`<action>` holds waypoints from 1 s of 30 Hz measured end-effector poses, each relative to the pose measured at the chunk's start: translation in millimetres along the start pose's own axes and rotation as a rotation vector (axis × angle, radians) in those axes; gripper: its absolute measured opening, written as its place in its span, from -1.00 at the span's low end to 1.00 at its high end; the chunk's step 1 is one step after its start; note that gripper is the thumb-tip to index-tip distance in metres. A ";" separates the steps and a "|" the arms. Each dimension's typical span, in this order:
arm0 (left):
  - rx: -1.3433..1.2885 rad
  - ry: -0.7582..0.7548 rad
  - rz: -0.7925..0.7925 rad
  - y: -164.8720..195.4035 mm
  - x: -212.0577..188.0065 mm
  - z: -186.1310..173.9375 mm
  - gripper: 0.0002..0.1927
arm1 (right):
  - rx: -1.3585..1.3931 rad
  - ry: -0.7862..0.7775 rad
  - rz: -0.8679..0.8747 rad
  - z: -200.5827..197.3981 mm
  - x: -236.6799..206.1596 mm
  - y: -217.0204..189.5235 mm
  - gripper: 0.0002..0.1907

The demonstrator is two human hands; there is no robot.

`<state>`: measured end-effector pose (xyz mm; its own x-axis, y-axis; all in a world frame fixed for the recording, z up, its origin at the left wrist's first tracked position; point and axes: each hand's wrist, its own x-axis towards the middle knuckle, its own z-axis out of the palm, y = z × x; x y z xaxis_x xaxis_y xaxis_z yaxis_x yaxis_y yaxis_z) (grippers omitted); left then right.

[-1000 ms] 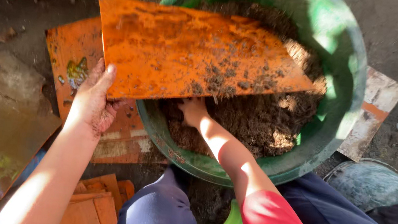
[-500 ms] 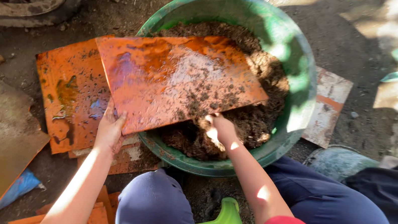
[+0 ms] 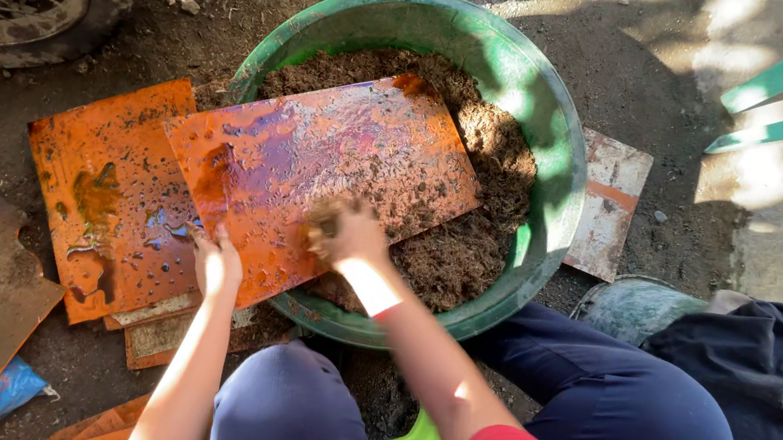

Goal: The person scrubs orange rectangular tiles with a handful of dark fibrous material, wiping both sides of each tile over a green basin. The person repeatedly picks up tiles, scrubs them, and places them back into the basin or onto a stack.

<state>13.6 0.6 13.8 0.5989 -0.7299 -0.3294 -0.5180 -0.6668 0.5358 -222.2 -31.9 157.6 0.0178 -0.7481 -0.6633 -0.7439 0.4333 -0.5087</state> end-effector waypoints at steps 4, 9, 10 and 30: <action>0.080 0.007 0.036 16.0 -4.8 0.0 -0.33 | -0.256 0.393 -0.437 82.5 18.9 -5.8 -0.38; 0.179 -0.038 -0.041 23.1 -13.4 3.0 -0.39 | -0.360 0.377 -0.369 106.5 96.5 70.7 -0.42; 0.168 -0.023 -0.007 22.9 -13.1 5.5 -0.40 | -0.322 0.382 -0.293 95.3 115.8 92.8 -0.41; -0.098 0.124 0.228 -8.2 0.4 24.9 -0.48 | -0.220 0.453 -0.514 104.4 90.8 6.5 -0.34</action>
<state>2.9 1.9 -10.1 0.5469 -0.8315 -0.0973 -0.5901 -0.4652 0.6598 -155.7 -44.5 36.8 0.1582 -0.9860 -0.0529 -0.8341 -0.1048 -0.5416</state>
